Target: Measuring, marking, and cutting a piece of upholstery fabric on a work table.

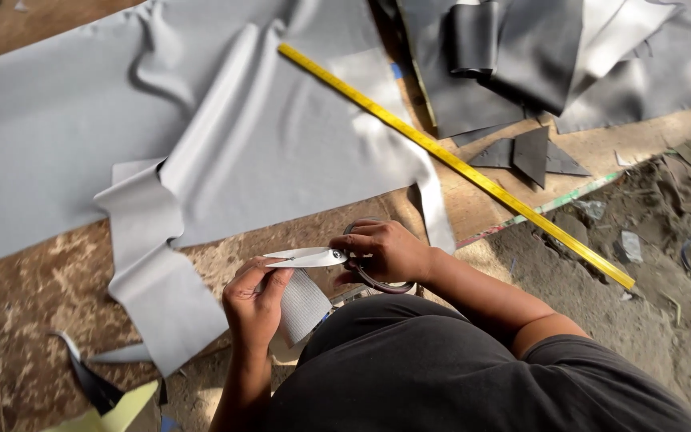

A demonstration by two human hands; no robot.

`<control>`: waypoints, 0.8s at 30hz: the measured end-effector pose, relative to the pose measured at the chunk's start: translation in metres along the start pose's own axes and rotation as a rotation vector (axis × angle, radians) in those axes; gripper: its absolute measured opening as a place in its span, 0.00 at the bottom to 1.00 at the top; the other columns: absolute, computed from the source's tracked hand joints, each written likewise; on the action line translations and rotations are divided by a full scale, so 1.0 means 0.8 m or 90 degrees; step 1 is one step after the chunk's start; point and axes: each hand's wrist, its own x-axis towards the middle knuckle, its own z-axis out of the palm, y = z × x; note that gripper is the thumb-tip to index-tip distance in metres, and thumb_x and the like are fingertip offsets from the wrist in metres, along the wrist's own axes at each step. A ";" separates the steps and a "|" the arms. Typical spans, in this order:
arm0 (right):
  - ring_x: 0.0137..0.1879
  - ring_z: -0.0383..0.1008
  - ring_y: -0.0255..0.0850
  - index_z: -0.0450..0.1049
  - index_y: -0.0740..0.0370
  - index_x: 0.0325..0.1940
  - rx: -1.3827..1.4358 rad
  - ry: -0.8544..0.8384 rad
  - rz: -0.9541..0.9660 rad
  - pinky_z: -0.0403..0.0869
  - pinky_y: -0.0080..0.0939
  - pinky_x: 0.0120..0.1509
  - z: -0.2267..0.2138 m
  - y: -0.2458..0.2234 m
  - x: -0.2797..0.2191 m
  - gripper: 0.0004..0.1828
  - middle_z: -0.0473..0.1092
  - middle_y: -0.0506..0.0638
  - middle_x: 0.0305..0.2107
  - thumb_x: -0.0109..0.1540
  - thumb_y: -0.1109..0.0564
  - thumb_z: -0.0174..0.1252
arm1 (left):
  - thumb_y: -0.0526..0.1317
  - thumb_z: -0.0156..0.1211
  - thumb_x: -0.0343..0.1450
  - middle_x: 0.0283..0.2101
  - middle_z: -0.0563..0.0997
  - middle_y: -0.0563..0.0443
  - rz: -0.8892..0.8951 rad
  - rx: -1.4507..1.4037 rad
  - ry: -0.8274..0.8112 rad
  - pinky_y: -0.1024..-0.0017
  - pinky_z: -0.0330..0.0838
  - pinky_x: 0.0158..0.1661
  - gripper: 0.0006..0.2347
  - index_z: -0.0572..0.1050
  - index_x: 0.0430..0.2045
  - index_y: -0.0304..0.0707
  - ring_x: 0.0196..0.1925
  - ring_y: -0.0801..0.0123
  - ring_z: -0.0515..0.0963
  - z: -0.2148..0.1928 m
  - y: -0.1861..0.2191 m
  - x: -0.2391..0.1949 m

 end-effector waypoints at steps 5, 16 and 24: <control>0.24 0.73 0.48 0.78 0.63 0.47 0.042 0.038 0.049 0.75 0.43 0.31 -0.024 0.035 -0.032 0.20 0.68 0.49 0.17 0.57 0.51 0.73 | 0.35 0.69 0.69 0.28 0.84 0.48 -0.099 -0.058 -0.057 0.64 0.75 0.46 0.02 0.85 0.28 0.37 0.36 0.73 0.79 0.053 0.011 0.044; 0.34 0.76 0.40 0.73 0.66 0.54 0.049 0.241 0.390 0.77 0.40 0.43 -0.043 0.122 -0.125 0.31 0.75 0.53 0.25 0.51 0.58 0.78 | 0.48 0.54 0.77 0.29 0.74 0.49 0.011 -0.183 0.229 0.68 0.65 0.53 0.13 0.74 0.29 0.39 0.36 0.69 0.71 0.078 0.065 0.224; 0.40 0.73 0.33 0.70 0.58 0.57 -0.088 0.229 0.451 0.72 0.36 0.47 -0.003 0.170 -0.143 0.36 0.74 0.47 0.35 0.49 0.56 0.81 | 0.51 0.56 0.74 0.53 0.75 0.39 0.146 -0.350 0.436 0.55 0.68 0.62 0.17 0.73 0.45 0.35 0.58 0.55 0.73 -0.035 -0.076 0.213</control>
